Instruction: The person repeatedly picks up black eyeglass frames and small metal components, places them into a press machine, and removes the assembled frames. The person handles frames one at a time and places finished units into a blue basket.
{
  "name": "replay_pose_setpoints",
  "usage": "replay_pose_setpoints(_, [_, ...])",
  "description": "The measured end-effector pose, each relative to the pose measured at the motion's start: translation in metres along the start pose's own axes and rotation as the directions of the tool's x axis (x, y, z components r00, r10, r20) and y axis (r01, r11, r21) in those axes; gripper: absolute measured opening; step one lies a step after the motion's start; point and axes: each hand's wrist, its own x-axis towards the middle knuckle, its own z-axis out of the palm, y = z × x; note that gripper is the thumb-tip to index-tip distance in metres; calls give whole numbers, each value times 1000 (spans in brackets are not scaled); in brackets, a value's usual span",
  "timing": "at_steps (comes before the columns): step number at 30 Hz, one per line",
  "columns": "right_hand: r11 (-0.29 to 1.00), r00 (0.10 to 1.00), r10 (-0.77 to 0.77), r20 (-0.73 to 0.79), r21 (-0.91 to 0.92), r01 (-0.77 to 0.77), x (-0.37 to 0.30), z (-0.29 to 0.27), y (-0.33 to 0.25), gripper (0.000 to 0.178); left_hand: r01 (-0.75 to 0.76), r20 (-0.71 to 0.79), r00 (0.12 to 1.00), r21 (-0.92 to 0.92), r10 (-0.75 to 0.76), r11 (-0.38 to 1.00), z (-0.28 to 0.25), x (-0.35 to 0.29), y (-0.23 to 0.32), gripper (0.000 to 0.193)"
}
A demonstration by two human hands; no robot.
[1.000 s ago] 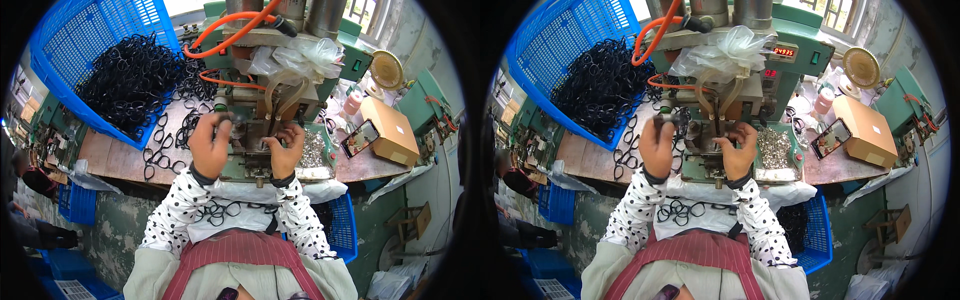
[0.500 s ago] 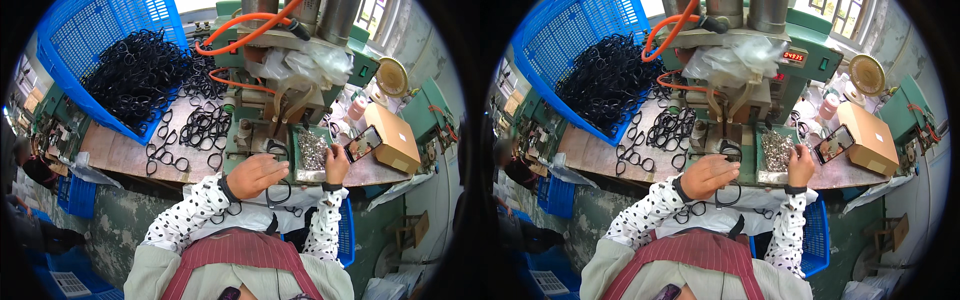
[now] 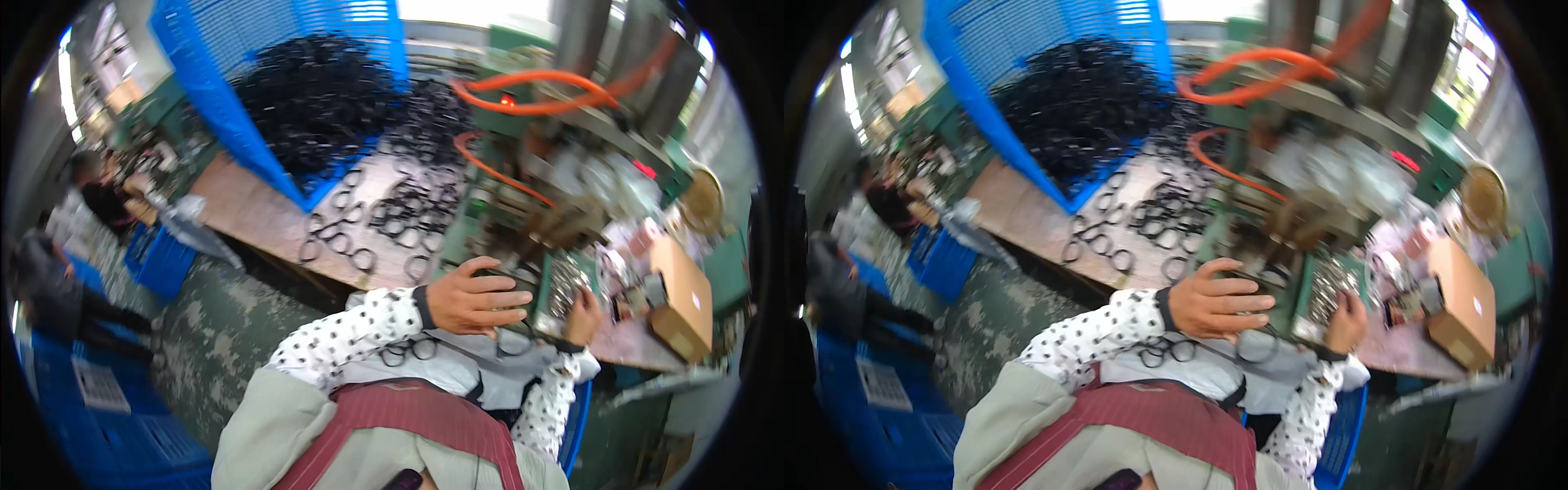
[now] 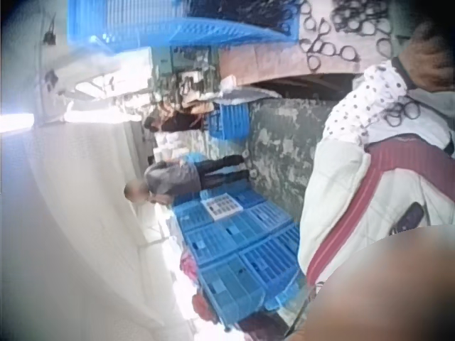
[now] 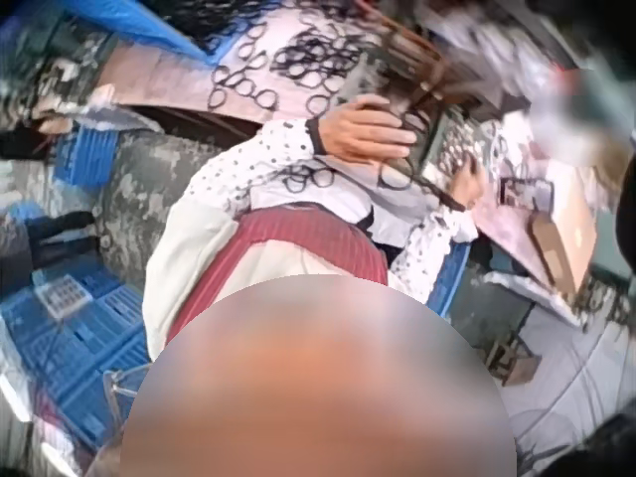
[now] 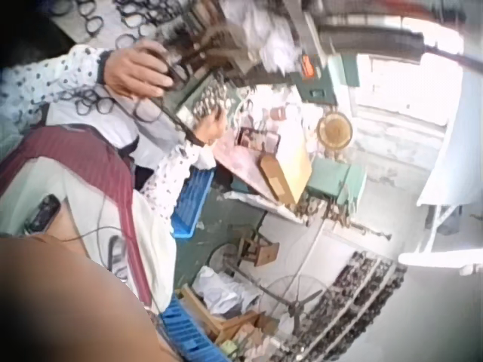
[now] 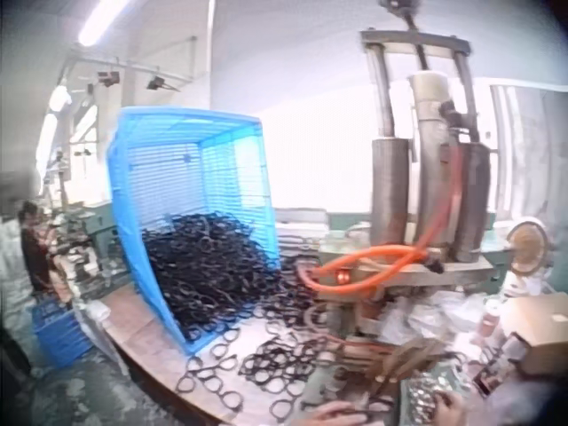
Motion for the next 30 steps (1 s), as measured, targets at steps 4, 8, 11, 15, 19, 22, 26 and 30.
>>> replay_pose_setpoints(4, [998, 999, 31, 19, 54, -32, -2, -13, -2, 19, 414, -335, 881, 205, -334, 887, -1, -37, -82, 31])
replay_pose_setpoints(8, [995, 997, -73, 30, -63, 75, 3, -4, -7, 22, 719, -172, 608, 532, -775, 447, 27, -96, -173, 25])
replay_pose_setpoints(11, [991, 996, -94, -5, -93, 93, 1, -10, 0, 20, 737, 70, 246, 634, -967, 234, 47, -116, -202, 27])
replay_pose_setpoints(15, [975, 995, -92, -22, -205, 86, -9, -13, -8, 19, 654, 79, 159, 738, -984, 165, 72, -130, -207, 27])
replay_pose_setpoints(19, [970, 997, -73, -26, -236, 65, -13, -5, -36, 13, 664, -76, 494, 676, -866, 320, 55, -157, -182, 13])
replay_pose_setpoints(22, [961, 972, -225, -68, -178, 210, -13, 3, -50, 14, 764, -257, 638, 330, -726, 555, 32, -147, -155, 11])
replay_pose_setpoints(26, [957, 994, -22, 104, 291, -9, -12, 4, -108, 17, 850, -326, 520, 104, -790, 516, 18, -114, -108, 14])
replay_pose_setpoints(30, [855, 975, -70, 209, 516, -49, -18, -12, -170, 19, 910, -335, 342, -114, -878, 399, 13, -79, -67, 39])
